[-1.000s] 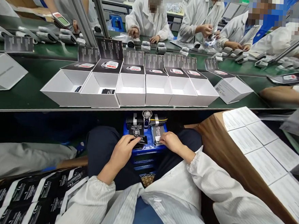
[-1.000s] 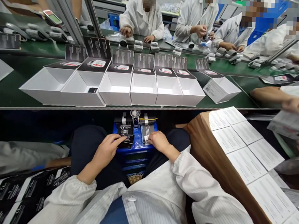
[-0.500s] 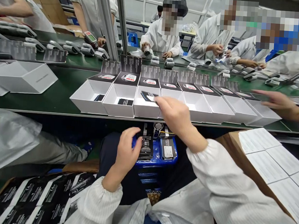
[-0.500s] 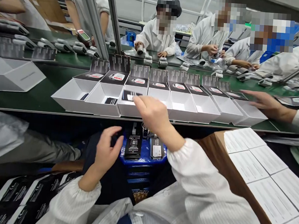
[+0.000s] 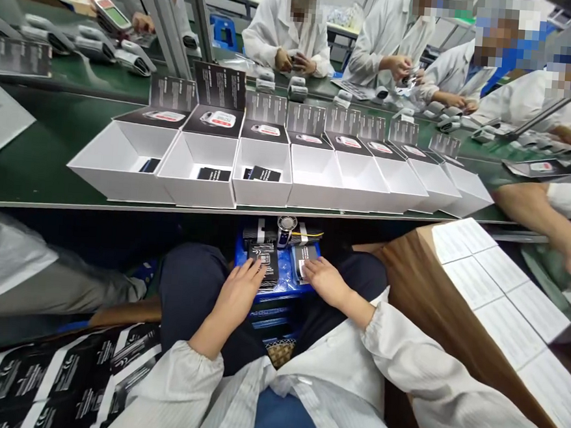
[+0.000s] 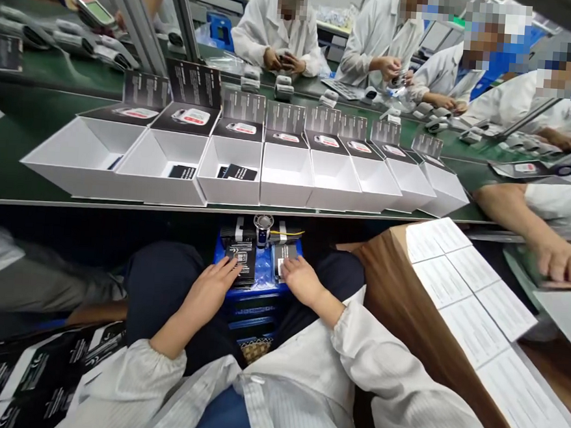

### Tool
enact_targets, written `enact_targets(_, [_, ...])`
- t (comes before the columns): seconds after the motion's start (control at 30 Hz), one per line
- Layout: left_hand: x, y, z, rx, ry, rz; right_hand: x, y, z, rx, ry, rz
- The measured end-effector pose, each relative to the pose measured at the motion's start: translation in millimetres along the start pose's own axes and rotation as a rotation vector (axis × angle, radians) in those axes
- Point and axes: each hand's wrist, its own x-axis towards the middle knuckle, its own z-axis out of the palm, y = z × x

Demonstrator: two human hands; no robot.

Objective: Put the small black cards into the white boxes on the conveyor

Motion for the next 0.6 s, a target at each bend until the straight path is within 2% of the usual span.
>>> enact_targets(0.13, [-0.8, 2.3, -8.2, -0.037, 0.191, 0.055, 1.2, -0.7, -3.4, 0.06, 0.007, -0.007])
enact_targets(0.23, [-1.8, 11.4, -23.7, -0.106, 0.388, 0.114, 1.5, 4.0, -6.1, 0.127, 0.043, 0.024])
enact_targets(0.33, [-0.9, 24.5, -41.0, -0.135, 0.487, 0.197, -3.3, 9.9, -14.7, 0.211, 0.069, 0.033])
enact_targets(0.4, [2.9, 35.5, -50.9, -0.149, 0.498, 0.27, -12.7, 8.1, -31.5, 0.283, 0.148, 0.067])
enact_targets(0.47, [11.6, 48.5, -60.9, -0.175, 0.528, 0.331, -26.6, -1.1, -57.7, 0.4, 0.323, 0.094])
enact_targets(0.53, [25.4, 61.9, -73.8, -0.224, 0.616, 0.362, -40.0, -14.3, -89.1, 0.478, 0.485, 0.043])
enact_targets(0.6, [41.2, 71.8, -90.3, -0.286, 0.762, 0.335, -45.1, -23.1, -120.5, 0.402, 0.602, -0.058])
